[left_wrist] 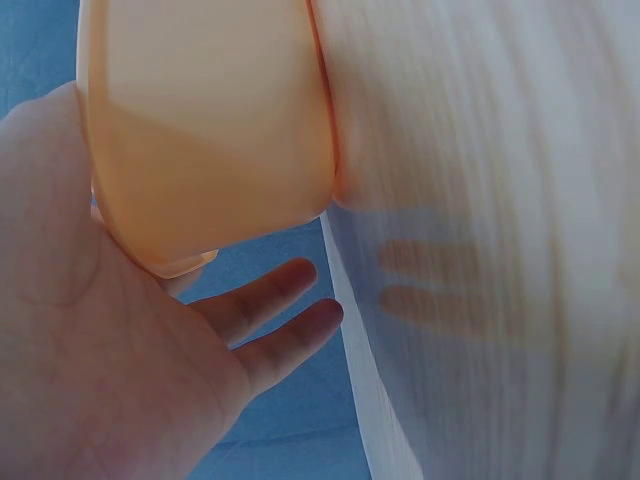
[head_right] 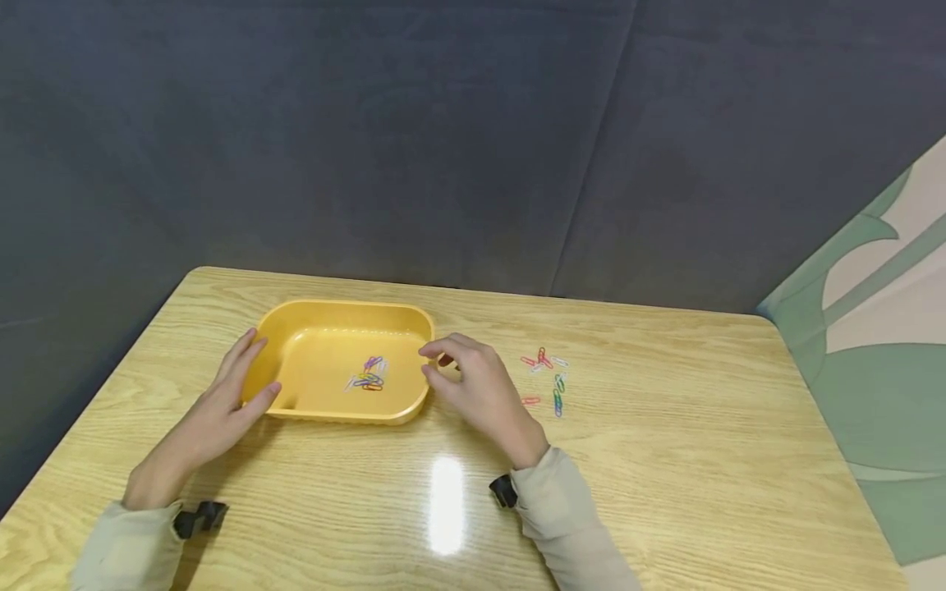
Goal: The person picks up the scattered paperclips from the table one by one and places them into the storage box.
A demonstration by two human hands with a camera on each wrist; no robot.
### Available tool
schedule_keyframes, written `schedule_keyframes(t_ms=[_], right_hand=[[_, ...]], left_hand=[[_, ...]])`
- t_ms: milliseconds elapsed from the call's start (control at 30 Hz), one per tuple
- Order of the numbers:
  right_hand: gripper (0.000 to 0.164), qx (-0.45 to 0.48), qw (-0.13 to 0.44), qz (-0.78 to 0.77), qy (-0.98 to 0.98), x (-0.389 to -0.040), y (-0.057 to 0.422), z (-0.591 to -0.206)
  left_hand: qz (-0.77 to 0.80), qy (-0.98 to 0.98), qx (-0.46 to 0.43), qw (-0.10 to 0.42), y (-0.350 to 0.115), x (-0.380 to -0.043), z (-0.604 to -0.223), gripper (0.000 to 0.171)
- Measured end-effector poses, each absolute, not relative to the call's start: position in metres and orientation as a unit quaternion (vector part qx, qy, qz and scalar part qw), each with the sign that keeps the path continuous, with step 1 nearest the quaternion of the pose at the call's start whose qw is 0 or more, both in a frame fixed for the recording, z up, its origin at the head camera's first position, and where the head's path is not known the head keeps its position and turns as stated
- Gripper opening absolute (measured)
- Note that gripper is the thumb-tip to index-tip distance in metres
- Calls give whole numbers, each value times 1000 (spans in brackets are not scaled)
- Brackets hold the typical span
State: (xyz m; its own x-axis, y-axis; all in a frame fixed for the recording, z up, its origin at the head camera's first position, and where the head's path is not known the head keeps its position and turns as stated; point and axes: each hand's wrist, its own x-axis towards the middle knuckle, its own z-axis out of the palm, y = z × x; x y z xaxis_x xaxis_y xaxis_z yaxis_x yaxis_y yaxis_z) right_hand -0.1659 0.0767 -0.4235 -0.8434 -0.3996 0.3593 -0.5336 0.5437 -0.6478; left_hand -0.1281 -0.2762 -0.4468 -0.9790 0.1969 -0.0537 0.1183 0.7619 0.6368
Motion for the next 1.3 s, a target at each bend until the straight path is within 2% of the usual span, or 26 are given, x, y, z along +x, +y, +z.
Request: schedule_keyframes(t_ms=[267, 567, 1300], right_hand=[[19, 250, 73, 388, -884, -161, 90, -427], [19, 224, 23, 389, -893, -153, 103, -432], [20, 209, 31, 374, -903, -149, 132, -440]], left_hand=[[337, 936, 86, 61, -277, -129, -449, 77], [336, 936, 85, 61, -277, -129, -449, 78], [333, 937, 85, 59, -277, -129, -448, 77]])
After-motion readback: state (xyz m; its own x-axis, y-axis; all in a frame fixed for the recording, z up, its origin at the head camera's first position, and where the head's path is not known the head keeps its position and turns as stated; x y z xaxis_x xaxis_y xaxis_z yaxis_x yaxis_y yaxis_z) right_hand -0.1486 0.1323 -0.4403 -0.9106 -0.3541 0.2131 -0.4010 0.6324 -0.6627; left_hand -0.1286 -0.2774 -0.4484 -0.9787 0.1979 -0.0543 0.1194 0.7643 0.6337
